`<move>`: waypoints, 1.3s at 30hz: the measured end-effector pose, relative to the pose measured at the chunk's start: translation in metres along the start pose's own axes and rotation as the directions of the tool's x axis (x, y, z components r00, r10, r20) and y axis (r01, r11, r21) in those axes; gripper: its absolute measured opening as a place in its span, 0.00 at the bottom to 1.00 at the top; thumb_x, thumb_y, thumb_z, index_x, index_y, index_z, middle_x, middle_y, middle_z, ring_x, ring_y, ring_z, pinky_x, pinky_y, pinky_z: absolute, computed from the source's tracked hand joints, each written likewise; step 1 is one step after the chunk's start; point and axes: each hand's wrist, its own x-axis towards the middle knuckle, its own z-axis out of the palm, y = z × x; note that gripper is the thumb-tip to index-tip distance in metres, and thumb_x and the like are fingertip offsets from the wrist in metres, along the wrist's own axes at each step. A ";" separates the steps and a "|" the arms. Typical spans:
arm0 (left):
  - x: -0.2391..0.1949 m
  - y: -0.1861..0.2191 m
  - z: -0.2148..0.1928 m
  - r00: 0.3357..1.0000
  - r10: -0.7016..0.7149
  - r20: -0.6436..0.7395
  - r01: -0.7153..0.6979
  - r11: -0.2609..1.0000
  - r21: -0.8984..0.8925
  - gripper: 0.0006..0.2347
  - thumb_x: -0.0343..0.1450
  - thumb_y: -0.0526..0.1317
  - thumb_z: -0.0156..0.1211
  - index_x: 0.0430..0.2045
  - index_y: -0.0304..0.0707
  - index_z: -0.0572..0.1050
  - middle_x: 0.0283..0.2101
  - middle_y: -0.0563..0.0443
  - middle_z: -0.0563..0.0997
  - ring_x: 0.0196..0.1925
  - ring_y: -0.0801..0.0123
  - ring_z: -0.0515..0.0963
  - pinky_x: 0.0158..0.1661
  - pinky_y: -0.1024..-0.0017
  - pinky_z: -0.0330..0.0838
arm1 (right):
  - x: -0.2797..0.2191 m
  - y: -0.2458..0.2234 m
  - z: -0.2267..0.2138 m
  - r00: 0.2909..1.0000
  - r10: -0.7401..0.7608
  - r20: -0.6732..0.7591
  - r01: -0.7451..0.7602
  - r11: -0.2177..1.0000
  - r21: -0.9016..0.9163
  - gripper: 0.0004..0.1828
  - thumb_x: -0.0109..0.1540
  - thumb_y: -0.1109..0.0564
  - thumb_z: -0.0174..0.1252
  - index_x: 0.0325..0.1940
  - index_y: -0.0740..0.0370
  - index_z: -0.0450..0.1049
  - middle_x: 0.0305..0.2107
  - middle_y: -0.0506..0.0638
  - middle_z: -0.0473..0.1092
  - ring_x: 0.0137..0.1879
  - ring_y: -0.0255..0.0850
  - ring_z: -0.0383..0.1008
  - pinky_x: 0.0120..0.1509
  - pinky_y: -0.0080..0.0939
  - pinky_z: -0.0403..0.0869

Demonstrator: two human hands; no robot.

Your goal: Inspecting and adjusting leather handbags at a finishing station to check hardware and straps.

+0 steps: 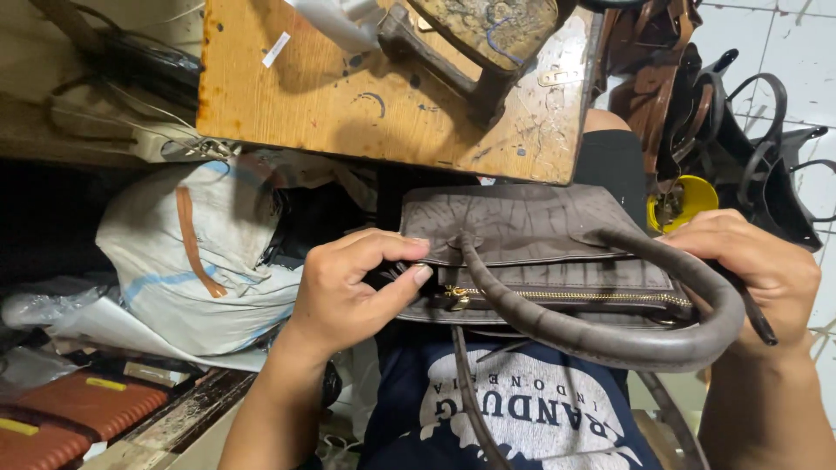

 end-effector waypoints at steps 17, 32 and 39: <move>-0.004 -0.032 -0.008 0.968 0.074 0.239 -0.045 0.991 -0.124 0.32 0.59 0.49 0.80 0.54 0.36 0.72 0.55 0.44 0.80 0.58 0.60 0.81 0.62 0.66 0.74 | -0.004 0.024 0.009 0.971 0.185 -0.152 -0.163 0.976 0.146 0.05 0.63 0.70 0.60 0.40 0.78 0.71 0.39 0.65 0.70 0.42 0.48 0.71 0.47 0.40 0.68; -0.028 -0.050 0.031 0.987 -0.137 -0.081 0.088 0.894 -0.439 0.34 0.61 0.48 0.75 0.56 0.26 0.66 0.62 0.34 0.75 0.69 0.54 0.73 0.72 0.64 0.64 | -0.017 0.051 0.007 0.979 0.120 -0.165 -0.106 0.990 0.094 0.09 0.67 0.67 0.58 0.47 0.81 0.72 0.41 0.65 0.70 0.48 0.52 0.73 0.56 0.45 0.72; -0.034 -0.051 0.047 0.933 0.103 -0.346 -0.137 0.988 -0.076 0.23 0.68 0.49 0.69 0.52 0.32 0.74 0.53 0.39 0.78 0.58 0.51 0.80 0.64 0.56 0.77 | 0.003 0.018 0.011 0.975 0.170 -0.146 -0.181 0.982 -0.063 0.06 0.71 0.68 0.56 0.43 0.78 0.75 0.40 0.65 0.73 0.45 0.49 0.71 0.55 0.40 0.69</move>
